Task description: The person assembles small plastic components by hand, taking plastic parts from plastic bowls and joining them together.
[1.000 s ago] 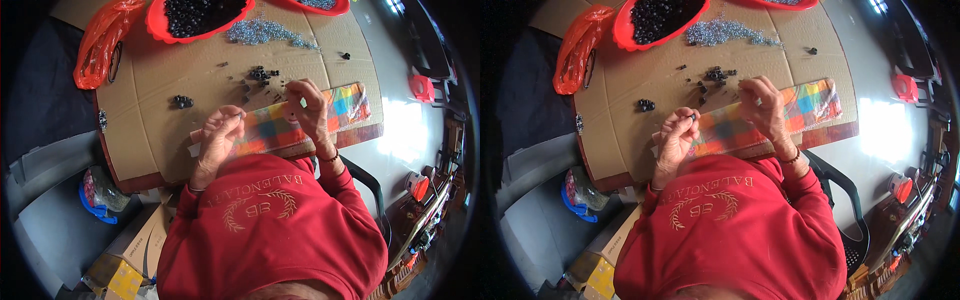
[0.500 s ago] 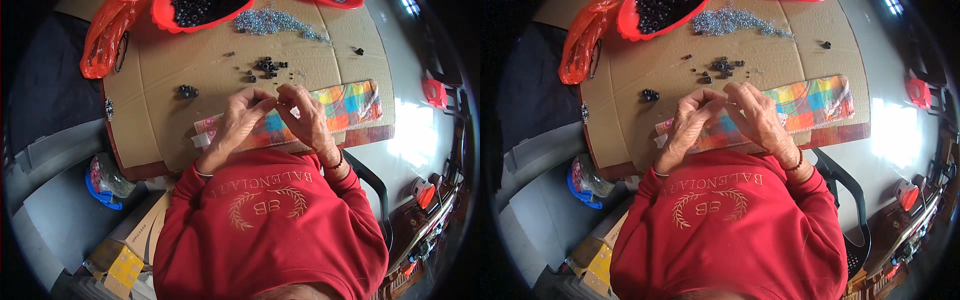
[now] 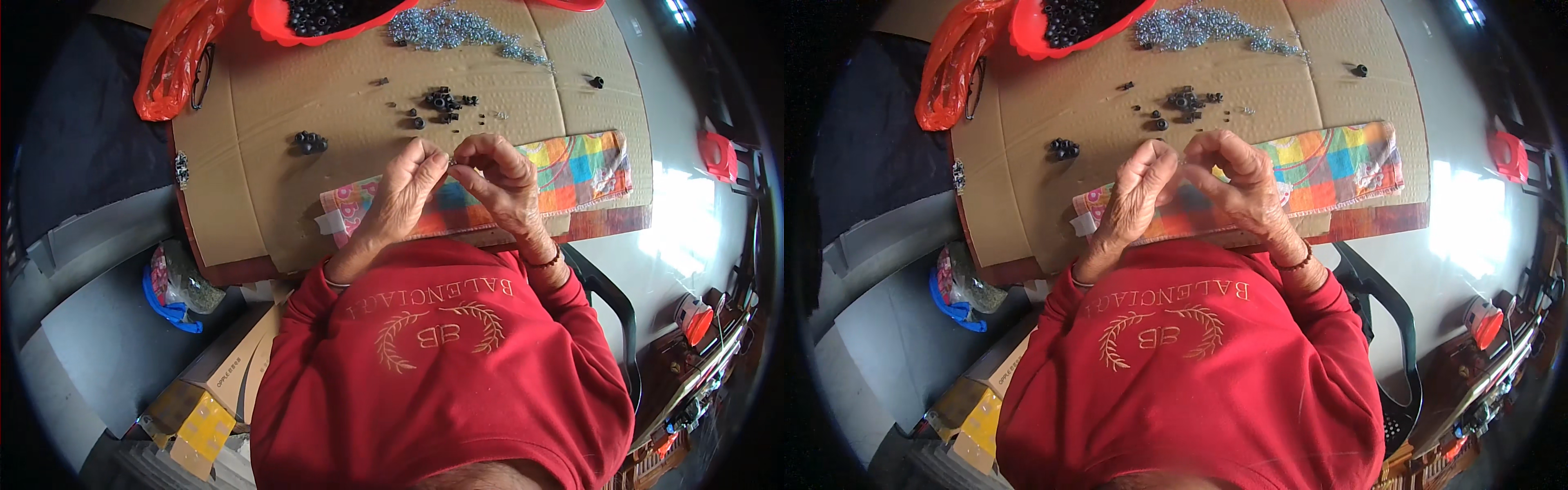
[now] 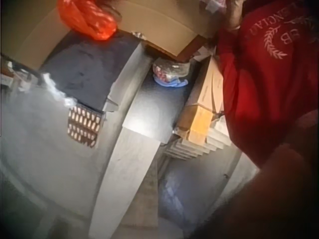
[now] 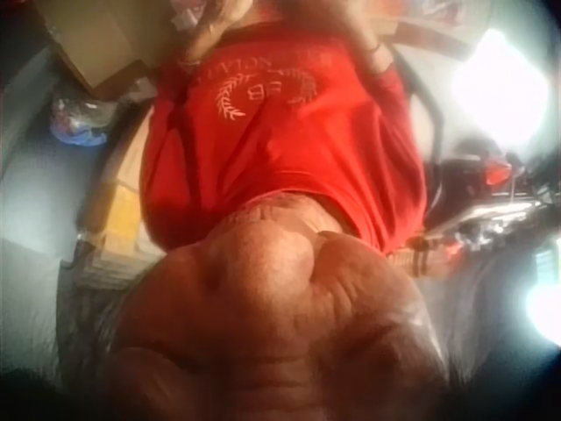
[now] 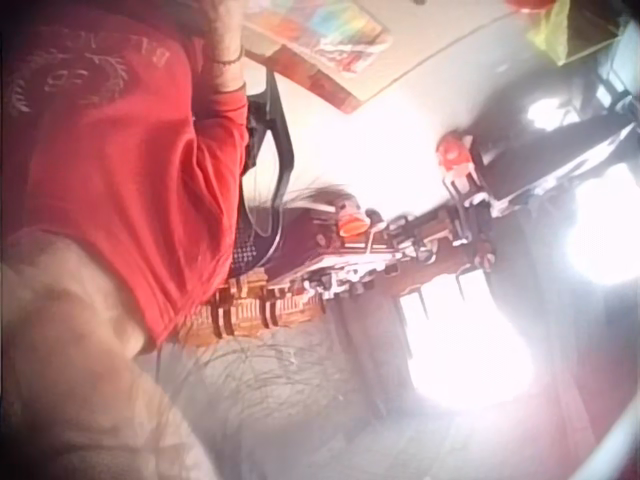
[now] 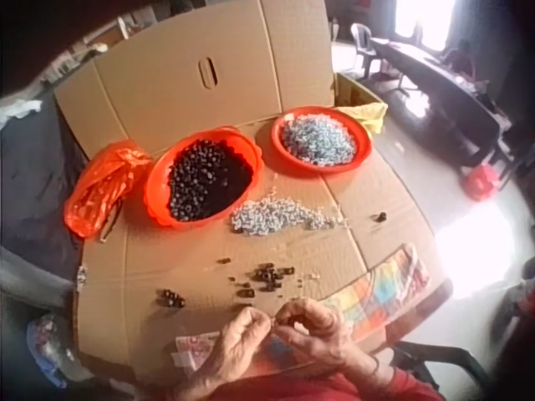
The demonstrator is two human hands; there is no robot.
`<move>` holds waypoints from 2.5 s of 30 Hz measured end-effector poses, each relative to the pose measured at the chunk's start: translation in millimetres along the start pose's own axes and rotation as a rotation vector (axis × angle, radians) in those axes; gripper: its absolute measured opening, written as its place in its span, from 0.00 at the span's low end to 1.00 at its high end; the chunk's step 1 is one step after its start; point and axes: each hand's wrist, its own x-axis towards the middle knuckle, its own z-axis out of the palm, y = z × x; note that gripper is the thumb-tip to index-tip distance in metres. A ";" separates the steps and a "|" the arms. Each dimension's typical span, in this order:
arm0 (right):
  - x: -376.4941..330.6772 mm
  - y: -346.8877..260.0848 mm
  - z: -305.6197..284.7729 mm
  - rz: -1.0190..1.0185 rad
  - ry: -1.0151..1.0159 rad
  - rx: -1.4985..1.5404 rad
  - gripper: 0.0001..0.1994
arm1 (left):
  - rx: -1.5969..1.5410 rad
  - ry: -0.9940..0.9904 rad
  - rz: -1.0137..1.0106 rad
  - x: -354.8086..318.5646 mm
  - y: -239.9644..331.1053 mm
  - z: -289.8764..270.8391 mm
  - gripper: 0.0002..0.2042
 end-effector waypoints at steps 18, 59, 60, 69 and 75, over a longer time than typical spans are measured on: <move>9.9 -21.1 20.3 0.331 0.155 0.580 0.03 | 0.359 0.091 0.463 -2.0 10.0 -11.7 0.05; 10.3 -32.4 -23.6 0.233 0.314 0.372 0.04 | 0.539 0.030 0.439 42.9 29.5 31.2 0.04; 10.1 -30.3 -24.0 0.193 0.335 0.283 0.04 | 0.544 0.043 0.412 42.9 31.1 32.1 0.04; 20.7 -18.9 -43.1 -0.169 0.372 -0.690 0.08 | -0.080 -0.002 -0.056 34.5 39.4 12.5 0.03; 19.8 -8.7 -18.1 -0.218 0.343 -0.852 0.07 | -0.702 -0.051 -0.261 5.7 31.2 -32.8 0.16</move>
